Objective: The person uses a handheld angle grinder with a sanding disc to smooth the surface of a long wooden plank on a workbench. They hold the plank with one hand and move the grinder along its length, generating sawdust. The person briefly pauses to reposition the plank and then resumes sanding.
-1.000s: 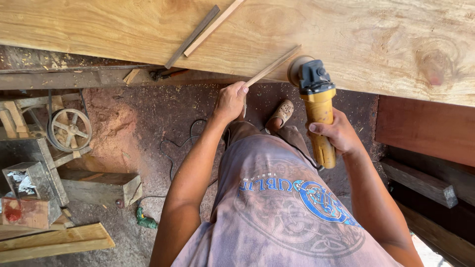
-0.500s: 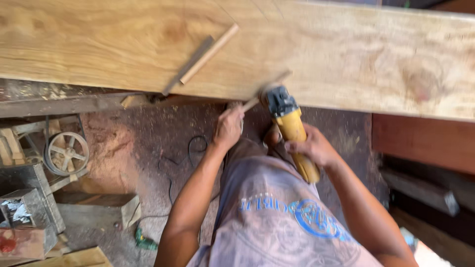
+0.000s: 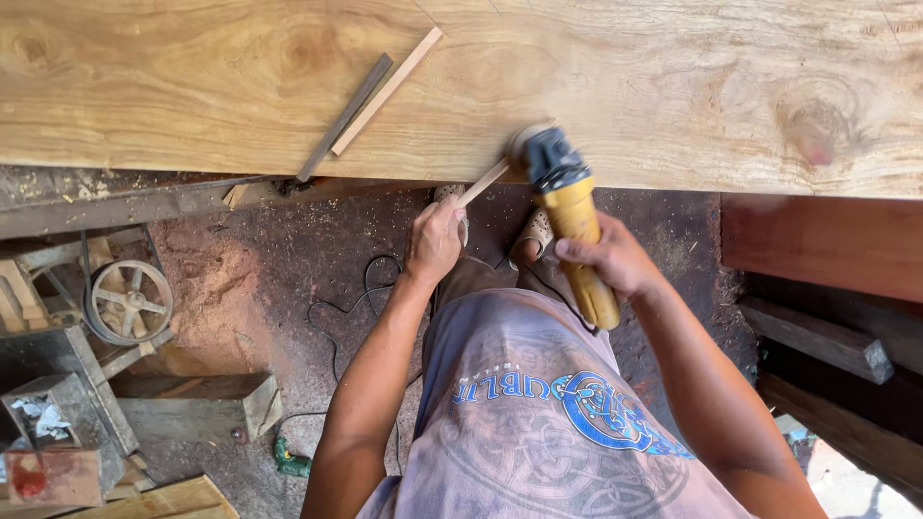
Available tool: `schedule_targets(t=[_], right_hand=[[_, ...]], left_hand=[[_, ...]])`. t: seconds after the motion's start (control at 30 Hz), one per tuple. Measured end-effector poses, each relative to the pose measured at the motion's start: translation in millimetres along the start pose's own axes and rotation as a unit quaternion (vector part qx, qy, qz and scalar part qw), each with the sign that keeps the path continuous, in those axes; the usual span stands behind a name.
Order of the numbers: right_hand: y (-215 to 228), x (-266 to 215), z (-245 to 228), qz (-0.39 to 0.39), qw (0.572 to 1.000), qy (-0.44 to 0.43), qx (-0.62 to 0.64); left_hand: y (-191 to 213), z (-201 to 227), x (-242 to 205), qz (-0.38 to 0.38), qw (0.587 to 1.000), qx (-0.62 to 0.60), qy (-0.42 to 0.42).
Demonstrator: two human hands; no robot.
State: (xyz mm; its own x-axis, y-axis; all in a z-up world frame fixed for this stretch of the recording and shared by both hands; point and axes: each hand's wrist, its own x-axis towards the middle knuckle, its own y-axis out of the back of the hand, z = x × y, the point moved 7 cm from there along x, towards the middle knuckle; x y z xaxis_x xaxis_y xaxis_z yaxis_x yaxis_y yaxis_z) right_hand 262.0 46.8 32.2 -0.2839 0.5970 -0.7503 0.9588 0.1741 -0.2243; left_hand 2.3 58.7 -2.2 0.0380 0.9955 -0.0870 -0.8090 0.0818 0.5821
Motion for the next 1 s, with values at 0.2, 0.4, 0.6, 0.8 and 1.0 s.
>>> schedule_targets(t=[0.2, 0.4, 0.6, 0.8, 1.0], right_hand=[[-11, -5, 6, -0.053, 0.997, 0.041, -0.03], [19, 0, -7, 0.063, 0.998, 0.008, -0.023], [-16, -9, -8, -0.066, 0.997, 0.029, -0.014], [-9, -3, -7, -0.013, 0.995, 0.007, -0.097], [35, 9, -17, 0.082, 0.995, -0.009, -0.048]], left_hand=[[-5, -7, -3, -0.017, 1.0, 0.003, 0.005], [-10, -9, -4, -0.012, 1.0, 0.015, 0.007], [-16, -10, 5, -0.017, 1.0, 0.003, 0.008], [-13, -7, 6, -0.02, 1.0, -0.001, 0.018], [-12, -3, 3, -0.009, 1.0, 0.002, 0.003]])
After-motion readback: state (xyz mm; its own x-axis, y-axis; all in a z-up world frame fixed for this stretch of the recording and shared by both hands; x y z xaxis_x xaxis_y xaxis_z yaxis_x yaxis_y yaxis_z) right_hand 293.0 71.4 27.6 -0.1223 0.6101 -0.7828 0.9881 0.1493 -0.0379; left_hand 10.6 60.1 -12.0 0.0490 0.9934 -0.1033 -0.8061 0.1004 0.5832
